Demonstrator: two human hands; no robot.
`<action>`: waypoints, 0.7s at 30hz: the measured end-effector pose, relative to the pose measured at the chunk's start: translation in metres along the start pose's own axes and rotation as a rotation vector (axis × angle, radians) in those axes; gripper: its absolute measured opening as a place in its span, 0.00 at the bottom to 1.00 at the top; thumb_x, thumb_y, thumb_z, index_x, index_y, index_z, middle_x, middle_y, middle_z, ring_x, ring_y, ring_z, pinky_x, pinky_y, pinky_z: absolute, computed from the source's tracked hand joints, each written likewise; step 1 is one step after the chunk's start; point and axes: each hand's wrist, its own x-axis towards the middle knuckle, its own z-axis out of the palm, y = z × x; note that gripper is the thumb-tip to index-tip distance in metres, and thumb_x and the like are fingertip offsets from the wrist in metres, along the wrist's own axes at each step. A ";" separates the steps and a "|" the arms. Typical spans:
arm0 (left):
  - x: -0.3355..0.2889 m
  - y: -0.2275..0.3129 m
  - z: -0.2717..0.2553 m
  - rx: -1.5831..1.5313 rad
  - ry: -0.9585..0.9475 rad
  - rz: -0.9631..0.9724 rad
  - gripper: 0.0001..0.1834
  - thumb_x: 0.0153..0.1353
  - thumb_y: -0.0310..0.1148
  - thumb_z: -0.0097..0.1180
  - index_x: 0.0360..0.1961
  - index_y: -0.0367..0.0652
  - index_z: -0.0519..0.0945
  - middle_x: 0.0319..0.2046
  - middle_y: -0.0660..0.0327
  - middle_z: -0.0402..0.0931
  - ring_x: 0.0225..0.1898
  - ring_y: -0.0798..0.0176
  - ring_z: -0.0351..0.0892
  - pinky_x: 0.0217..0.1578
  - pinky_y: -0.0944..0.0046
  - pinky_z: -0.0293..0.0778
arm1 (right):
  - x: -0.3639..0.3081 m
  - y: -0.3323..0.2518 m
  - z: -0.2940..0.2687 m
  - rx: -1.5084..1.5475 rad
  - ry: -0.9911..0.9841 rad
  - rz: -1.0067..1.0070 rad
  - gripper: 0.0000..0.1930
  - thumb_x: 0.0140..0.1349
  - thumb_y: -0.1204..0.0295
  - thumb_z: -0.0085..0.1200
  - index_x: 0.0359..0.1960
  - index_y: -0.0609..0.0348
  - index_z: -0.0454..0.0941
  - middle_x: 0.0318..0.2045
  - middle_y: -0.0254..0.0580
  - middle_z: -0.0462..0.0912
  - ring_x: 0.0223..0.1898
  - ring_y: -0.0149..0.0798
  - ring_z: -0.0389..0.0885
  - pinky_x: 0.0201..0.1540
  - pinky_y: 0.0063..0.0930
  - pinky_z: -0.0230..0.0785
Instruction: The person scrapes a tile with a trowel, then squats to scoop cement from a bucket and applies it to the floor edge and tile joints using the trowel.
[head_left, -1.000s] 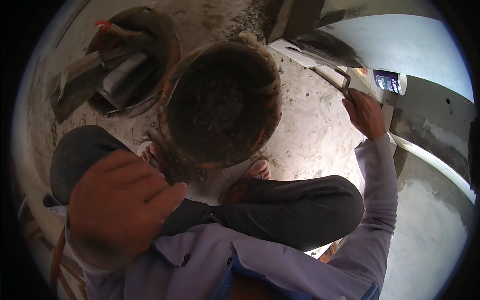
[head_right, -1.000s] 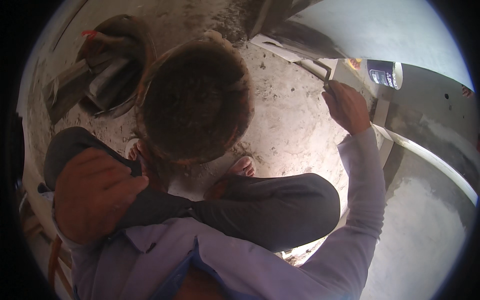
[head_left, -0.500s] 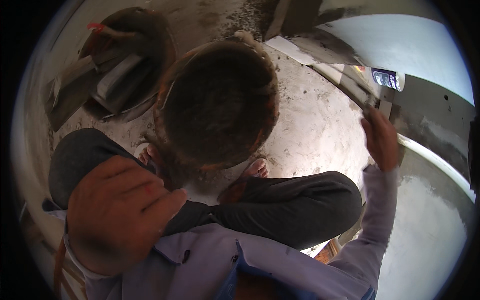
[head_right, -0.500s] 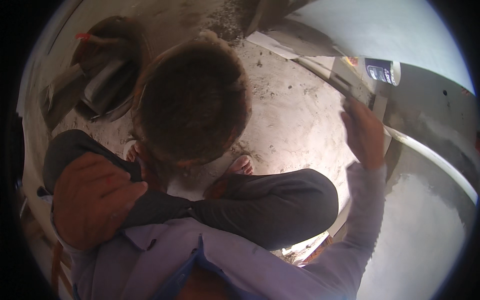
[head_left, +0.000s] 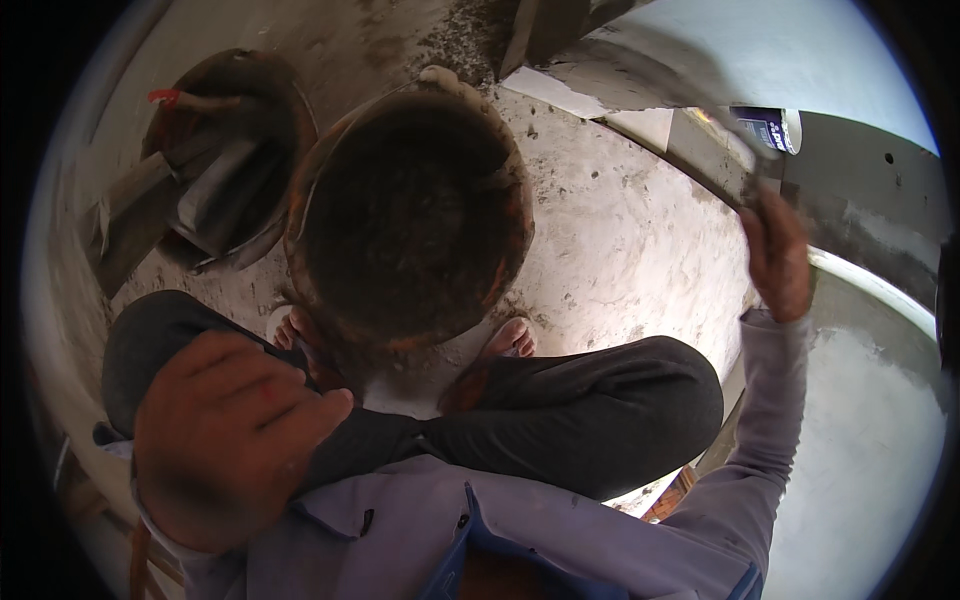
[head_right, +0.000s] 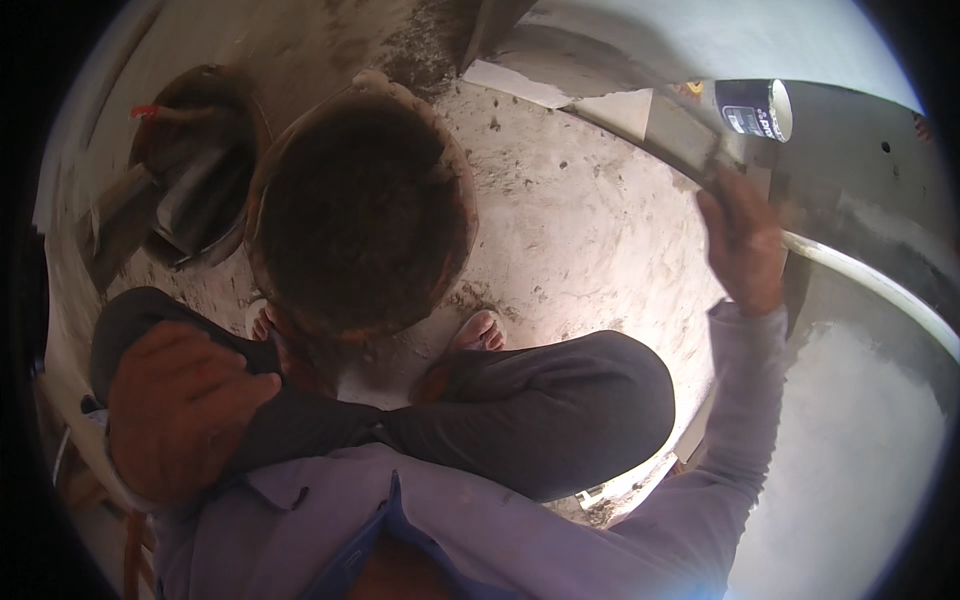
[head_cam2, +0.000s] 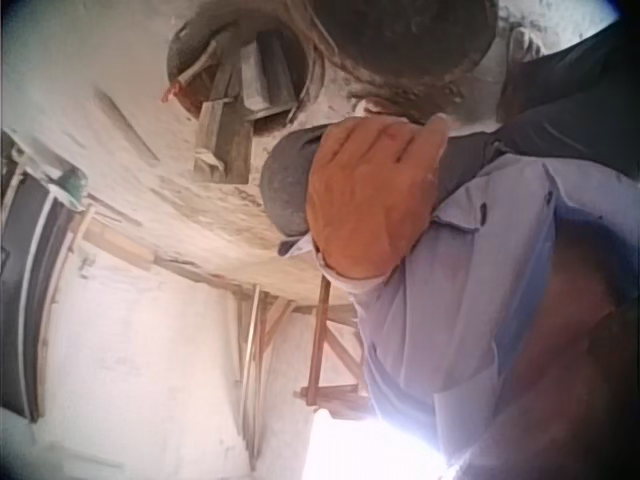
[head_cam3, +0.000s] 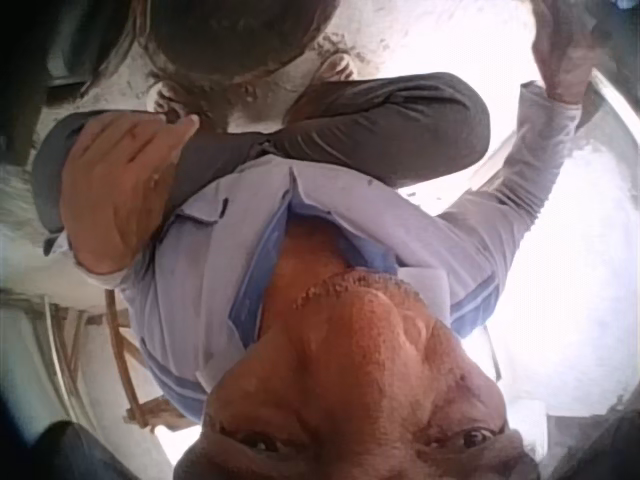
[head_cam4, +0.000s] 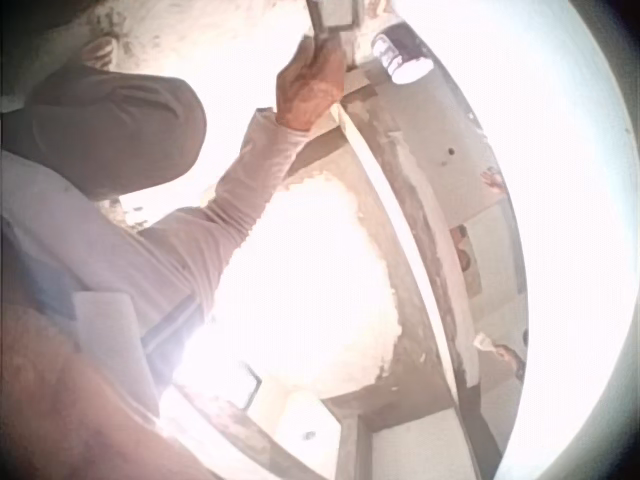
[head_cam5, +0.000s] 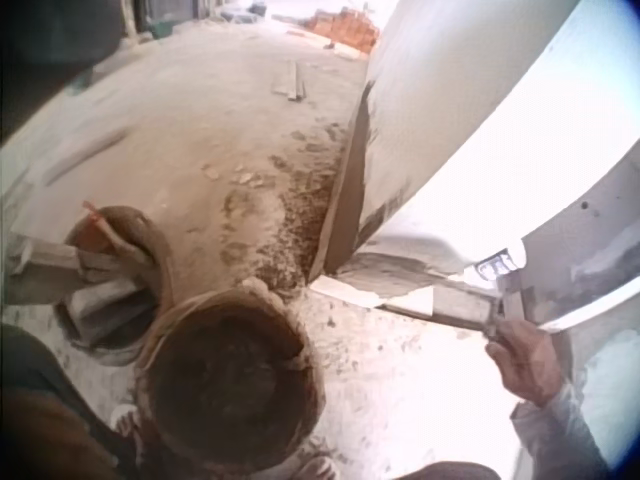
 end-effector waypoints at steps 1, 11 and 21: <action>0.002 0.000 0.000 0.005 -0.010 0.008 0.13 0.41 0.28 0.66 0.32 0.42 0.85 0.23 0.58 0.80 0.29 0.56 0.82 0.33 0.56 0.73 | -0.001 -0.002 0.013 0.022 -0.084 -0.008 0.11 0.63 0.71 0.61 0.46 0.58 0.80 0.42 0.48 0.85 0.41 0.52 0.85 0.43 0.38 0.77; 0.008 0.007 -0.005 0.049 -0.130 -0.008 0.16 0.42 0.25 0.65 0.37 0.44 0.85 0.27 0.60 0.80 0.32 0.56 0.81 0.36 0.55 0.72 | 0.031 0.013 0.032 0.040 -0.052 0.025 0.15 0.65 0.66 0.60 0.51 0.57 0.79 0.40 0.49 0.86 0.40 0.54 0.85 0.42 0.41 0.78; 0.020 0.006 -0.009 0.047 -0.185 -0.022 0.17 0.46 0.25 0.64 0.40 0.47 0.85 0.29 0.61 0.82 0.33 0.54 0.82 0.37 0.55 0.73 | -0.021 0.031 0.092 0.053 -0.221 0.166 0.13 0.66 0.64 0.56 0.49 0.52 0.76 0.42 0.42 0.83 0.43 0.48 0.83 0.44 0.38 0.75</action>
